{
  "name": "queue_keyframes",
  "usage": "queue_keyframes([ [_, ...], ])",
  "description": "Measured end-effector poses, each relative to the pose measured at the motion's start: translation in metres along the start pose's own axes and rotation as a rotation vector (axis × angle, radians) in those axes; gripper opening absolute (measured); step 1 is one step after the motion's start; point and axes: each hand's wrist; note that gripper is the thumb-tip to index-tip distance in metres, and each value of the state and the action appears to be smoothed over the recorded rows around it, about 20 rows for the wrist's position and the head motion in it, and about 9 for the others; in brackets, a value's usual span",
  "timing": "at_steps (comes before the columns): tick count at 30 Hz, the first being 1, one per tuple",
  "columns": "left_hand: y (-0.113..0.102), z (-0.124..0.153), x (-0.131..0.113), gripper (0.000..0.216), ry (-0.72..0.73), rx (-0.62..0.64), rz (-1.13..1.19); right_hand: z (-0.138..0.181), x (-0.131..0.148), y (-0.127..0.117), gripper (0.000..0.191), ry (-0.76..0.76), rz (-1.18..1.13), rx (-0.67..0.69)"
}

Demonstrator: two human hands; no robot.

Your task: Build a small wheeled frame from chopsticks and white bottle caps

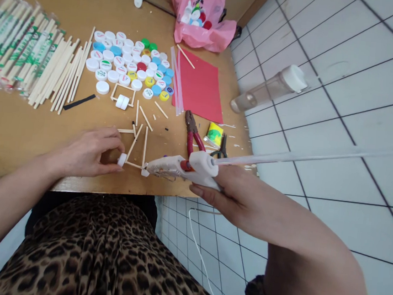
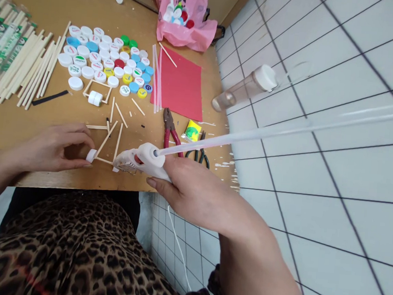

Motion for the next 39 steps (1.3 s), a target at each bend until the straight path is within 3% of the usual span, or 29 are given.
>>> queue_keyframes([
  [15,-0.002,-0.001,-0.002,0.019,-0.027,0.022,-0.016,0.004,-0.003,-0.01,0.03,-0.038,-0.047,-0.006],
  [39,-0.002,-0.001,-0.002,0.019,-0.023,0.018,-0.012,-0.001,-0.005,-0.006,0.027,-0.021,0.0,-0.015],
])
Point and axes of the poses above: each hand's wrist, its own z-axis away from the middle knuckle, its own y-axis out of the palm, x = y × z, and after that the axes turned 7 degrees about -x, right-handed
